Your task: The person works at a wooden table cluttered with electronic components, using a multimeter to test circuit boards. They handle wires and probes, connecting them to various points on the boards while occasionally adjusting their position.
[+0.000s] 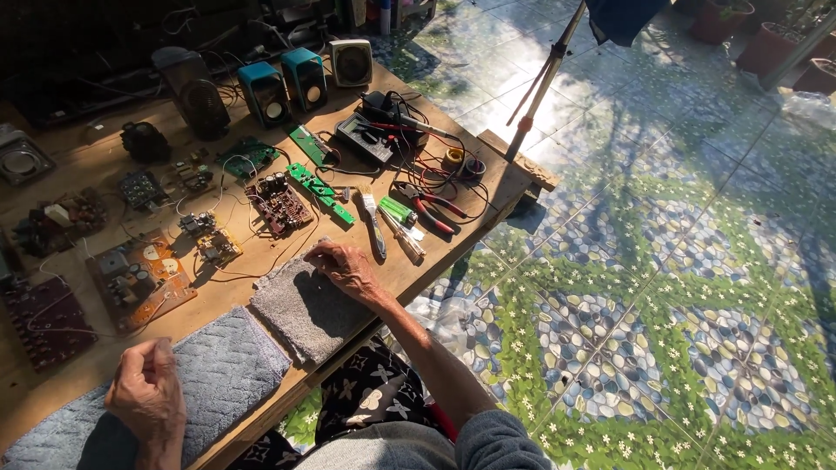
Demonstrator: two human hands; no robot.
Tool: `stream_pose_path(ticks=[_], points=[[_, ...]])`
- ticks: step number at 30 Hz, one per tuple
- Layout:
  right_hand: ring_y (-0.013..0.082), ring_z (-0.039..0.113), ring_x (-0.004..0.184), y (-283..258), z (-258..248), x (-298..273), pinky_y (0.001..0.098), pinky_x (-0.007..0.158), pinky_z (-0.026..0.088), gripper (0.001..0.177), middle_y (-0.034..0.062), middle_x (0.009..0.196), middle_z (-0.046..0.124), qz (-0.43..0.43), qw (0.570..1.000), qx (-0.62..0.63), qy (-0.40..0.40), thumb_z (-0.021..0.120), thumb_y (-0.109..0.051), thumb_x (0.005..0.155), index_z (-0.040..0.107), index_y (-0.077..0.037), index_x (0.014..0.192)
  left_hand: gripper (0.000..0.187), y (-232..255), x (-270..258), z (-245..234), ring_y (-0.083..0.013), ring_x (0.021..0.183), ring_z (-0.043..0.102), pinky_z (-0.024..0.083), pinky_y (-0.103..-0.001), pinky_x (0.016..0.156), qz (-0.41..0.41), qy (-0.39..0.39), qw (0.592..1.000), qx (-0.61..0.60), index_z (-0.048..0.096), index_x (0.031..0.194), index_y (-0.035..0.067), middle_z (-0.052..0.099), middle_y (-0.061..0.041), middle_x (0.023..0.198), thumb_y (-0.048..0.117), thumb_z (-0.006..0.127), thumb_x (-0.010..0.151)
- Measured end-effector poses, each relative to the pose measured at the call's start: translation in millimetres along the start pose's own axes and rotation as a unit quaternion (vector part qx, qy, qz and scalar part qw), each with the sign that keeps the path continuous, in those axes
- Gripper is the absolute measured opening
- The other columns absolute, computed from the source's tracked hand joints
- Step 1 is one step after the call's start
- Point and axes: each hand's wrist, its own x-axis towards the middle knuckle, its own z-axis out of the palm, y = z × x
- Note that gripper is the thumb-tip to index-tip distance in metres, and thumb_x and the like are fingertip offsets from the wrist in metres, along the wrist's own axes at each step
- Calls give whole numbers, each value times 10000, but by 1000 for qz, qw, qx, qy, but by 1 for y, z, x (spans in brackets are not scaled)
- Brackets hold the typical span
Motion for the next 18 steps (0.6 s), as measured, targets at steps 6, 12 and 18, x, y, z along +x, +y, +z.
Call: stream_pose_path(ticks=[6,12,18], points=[[139,616,654,4,3,0,200,553,509,90,51,790,604,14,1000,1,3,504,-58,832,573,-76,887,183,1,0,-1,-177,571,457,342,-294,514,6,1,1000,2,618,895,-12,550,-85,729,113,593,1026],[150,621,668,0,-1,-1,206,567,519,106,64,795,603,25,1000,1,-10,479,-108,847,558,-80,911,183,-5,-2,2,-187,601,490,353,-298,511,15,5,1000,8,634,900,-19,581,-89,775,87,599,1045],[133,612,655,-7,-4,1,199,547,500,102,43,793,618,21,1000,4,-14,500,-103,835,581,-90,895,254,-6,1,6,-167,552,480,332,-271,472,31,25,999,6,601,835,-14,571,-78,719,175,570,1002]])
